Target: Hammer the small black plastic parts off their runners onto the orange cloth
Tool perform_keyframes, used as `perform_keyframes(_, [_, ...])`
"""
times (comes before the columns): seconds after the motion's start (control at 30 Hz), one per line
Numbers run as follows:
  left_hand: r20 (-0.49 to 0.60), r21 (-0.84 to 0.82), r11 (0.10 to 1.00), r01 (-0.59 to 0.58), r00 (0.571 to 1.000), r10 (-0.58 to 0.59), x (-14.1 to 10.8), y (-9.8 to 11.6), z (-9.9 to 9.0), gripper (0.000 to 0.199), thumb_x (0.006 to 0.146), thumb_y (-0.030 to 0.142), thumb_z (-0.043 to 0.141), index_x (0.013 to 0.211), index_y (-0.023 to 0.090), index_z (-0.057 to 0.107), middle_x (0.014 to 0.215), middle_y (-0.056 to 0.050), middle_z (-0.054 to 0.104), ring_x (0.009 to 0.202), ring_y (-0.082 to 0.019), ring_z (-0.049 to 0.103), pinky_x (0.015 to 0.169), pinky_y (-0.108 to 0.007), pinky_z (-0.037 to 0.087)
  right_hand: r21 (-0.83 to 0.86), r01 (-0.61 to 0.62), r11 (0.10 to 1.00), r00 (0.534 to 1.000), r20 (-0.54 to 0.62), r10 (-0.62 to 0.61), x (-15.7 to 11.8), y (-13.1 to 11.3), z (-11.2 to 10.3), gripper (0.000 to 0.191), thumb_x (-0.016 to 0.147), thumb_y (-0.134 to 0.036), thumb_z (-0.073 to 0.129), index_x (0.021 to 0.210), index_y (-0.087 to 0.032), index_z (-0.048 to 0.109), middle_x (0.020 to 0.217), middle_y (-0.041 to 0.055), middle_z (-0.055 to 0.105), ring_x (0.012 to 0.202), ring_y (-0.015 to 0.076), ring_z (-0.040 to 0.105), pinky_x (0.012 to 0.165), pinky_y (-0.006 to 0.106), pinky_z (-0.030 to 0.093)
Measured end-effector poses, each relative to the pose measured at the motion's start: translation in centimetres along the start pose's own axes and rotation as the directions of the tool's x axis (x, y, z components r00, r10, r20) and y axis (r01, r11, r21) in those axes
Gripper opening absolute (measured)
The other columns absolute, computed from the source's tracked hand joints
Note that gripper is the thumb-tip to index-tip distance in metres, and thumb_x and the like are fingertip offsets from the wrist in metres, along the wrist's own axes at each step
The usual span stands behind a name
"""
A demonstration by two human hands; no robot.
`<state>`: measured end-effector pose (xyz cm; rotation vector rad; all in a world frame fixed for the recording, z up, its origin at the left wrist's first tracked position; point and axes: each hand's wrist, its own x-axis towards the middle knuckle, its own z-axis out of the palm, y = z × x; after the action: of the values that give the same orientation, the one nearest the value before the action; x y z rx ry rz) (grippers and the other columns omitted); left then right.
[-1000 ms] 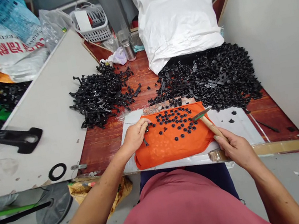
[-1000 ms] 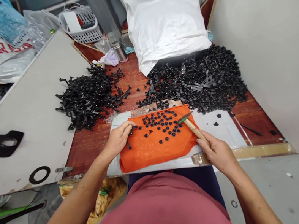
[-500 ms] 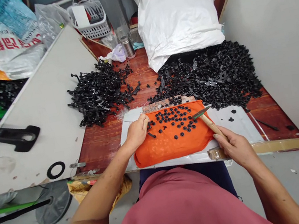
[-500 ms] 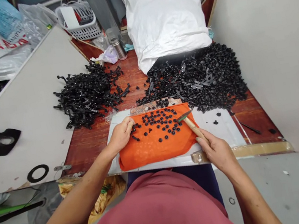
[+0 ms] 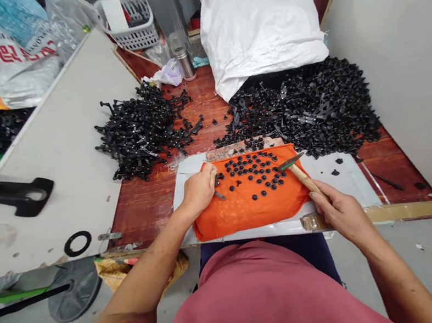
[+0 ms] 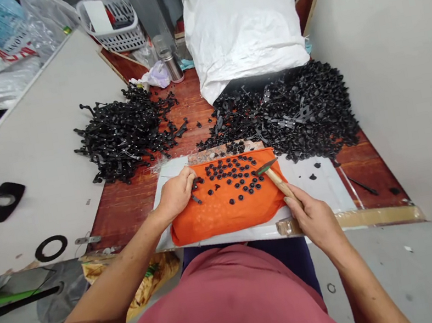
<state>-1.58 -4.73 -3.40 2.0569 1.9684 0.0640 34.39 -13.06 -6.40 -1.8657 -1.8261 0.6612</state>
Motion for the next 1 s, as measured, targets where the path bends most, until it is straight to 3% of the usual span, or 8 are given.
perform_keyframes(0.13, [0.023,0.074,0.996,0.059,0.998,-0.061,-0.2,0.6,0.0,0.03,0.108,0.035,0.029,0.121,0.025,0.055,0.096,-0.008,0.077,0.09,-0.027,0.074,0.078,-0.033,0.046,-0.076,0.065,0.995,0.998,-0.007,-0.066,0.1,-3.3,-0.6,0.053,0.103,-0.045,0.045,0.154,-0.03,0.053,0.119,0.0062,0.079,0.084,0.0232,0.077,0.074,0.033,0.059])
perform_keyframes(0.23, [0.014,0.072,0.993,0.091,0.996,-0.092,-0.3,0.6,0.2,0.03,0.107,0.033,0.029,0.122,0.024,0.054,0.094,-0.007,0.077,0.089,-0.026,0.074,0.077,-0.032,0.046,-0.059,0.22,0.974,0.973,0.089,-0.215,1.0,-6.9,-0.3,0.052,0.106,-0.037,0.042,0.158,-0.03,0.047,0.112,0.0054,0.08,0.082,0.0203,0.076,0.076,0.03,0.058])
perform_keyframes(0.3, [0.0,0.05,0.995,0.091,0.996,-0.091,-0.2,0.6,0.4,0.028,0.107,0.032,0.03,0.121,0.025,0.054,0.092,-0.007,0.076,0.087,-0.026,0.074,0.075,-0.032,0.045,-0.109,0.301,0.947,0.946,0.161,-0.282,1.9,-9.1,0.2,0.052,0.105,-0.034,0.045,0.157,-0.035,0.047,0.106,0.0027,0.081,0.076,0.0196,0.076,0.07,0.028,0.057])
perform_keyframes(0.43, [-0.024,0.006,0.997,0.083,0.996,-0.083,-0.1,0.4,0.6,0.027,0.107,0.034,0.031,0.118,0.025,0.053,0.086,-0.007,0.075,0.081,-0.026,0.073,0.07,-0.031,0.043,-0.17,0.391,0.904,0.916,0.164,-0.366,3.5,-12.1,1.6,0.054,0.106,-0.03,0.044,0.16,-0.033,0.043,0.101,0.0042,0.08,0.081,0.0207,0.074,0.072,0.029,0.057])
perform_keyframes(0.67, [-0.021,-0.02,0.995,0.1,0.995,-0.1,0.1,0.3,0.7,0.026,0.107,0.034,0.031,0.117,0.024,0.053,0.083,-0.007,0.074,0.077,-0.025,0.072,0.071,-0.031,0.044,-0.417,0.389,0.822,0.917,0.26,-0.302,4.6,-12.8,3.2,0.055,0.105,-0.031,0.046,0.159,-0.033,0.044,0.083,0.0047,0.078,0.066,0.0214,0.07,0.062,0.029,0.052])
perform_keyframes(0.77, [-0.003,-0.036,0.993,0.108,0.994,-0.108,0.1,0.3,0.8,0.028,0.107,0.034,0.03,0.118,0.023,0.052,0.083,-0.009,0.074,0.078,-0.028,0.072,0.072,-0.033,0.044,-0.374,0.425,0.824,0.905,0.189,-0.381,4.5,-12.8,3.0,0.056,0.108,-0.029,0.039,0.163,-0.029,0.037,0.096,0.0075,0.079,0.075,0.0204,0.071,0.069,0.028,0.053])
perform_keyframes(0.93, [0.005,0.006,0.991,0.134,0.991,-0.134,0.2,0.4,1.1,0.028,0.106,0.033,0.028,0.118,0.023,0.052,0.081,-0.008,0.074,0.076,-0.028,0.072,0.071,-0.033,0.044,-0.457,0.465,0.758,0.884,0.283,-0.372,4.2,-12.9,3.1,0.055,0.106,-0.03,0.044,0.161,-0.031,0.041,0.087,0.0064,0.078,0.065,0.0205,0.069,0.06,0.028,0.05])
perform_keyframes(1.0, [0.0,0.023,0.99,0.14,0.99,-0.14,0.2,0.5,1.3,0.029,0.106,0.034,0.028,0.119,0.023,0.052,0.079,-0.008,0.074,0.074,-0.027,0.072,0.069,-0.032,0.043,-0.431,0.471,0.77,0.882,0.248,-0.401,4.2,-12.9,3.2,0.056,0.107,-0.03,0.041,0.163,-0.031,0.038,0.097,0.0076,0.079,0.073,0.0205,0.071,0.063,0.028,0.051])
